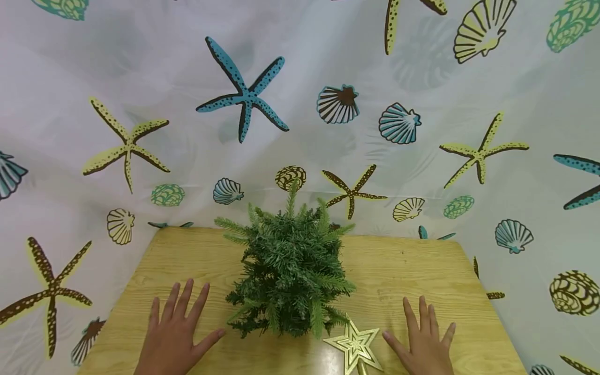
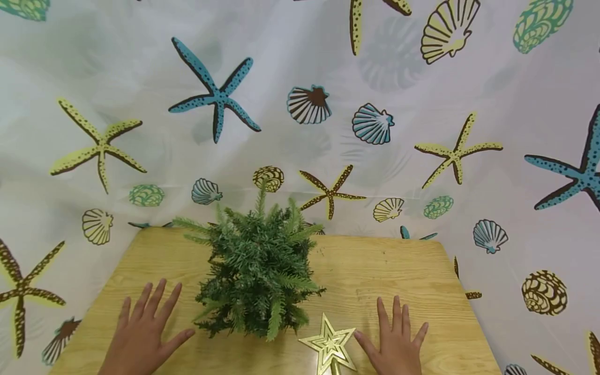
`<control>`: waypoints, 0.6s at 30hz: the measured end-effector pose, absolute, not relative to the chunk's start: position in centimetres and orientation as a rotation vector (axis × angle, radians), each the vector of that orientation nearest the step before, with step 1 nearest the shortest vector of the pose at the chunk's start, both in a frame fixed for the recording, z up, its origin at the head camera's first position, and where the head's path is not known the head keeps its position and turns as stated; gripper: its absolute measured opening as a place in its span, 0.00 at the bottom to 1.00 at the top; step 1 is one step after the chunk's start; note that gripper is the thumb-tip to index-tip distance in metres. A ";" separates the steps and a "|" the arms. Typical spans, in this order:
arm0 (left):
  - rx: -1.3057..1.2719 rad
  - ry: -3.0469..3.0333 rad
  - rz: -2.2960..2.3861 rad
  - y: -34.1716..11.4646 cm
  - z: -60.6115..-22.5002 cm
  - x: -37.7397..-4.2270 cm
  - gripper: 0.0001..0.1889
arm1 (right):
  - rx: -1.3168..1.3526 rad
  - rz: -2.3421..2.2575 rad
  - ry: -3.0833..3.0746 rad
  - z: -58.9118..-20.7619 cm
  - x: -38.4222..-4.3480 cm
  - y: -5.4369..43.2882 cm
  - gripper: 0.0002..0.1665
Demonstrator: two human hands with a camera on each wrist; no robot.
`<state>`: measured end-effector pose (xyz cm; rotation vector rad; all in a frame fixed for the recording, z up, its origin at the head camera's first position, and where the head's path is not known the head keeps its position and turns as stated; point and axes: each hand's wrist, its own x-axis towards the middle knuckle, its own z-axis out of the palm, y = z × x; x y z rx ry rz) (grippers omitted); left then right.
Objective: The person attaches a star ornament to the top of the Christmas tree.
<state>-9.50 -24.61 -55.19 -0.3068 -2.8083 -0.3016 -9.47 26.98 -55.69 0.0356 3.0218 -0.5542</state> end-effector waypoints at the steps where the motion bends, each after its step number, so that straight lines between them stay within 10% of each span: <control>1: -0.314 -2.797 -0.314 -24.6 -55.2 -9.5 0.53 | 0.036 -0.555 3.019 -55.7 -9.4 27.0 0.56; 18: -0.366 -2.639 -0.465 -23.6 -54.2 -9.0 0.50 | 0.071 -0.647 2.932 -56.8 -9.2 26.0 0.56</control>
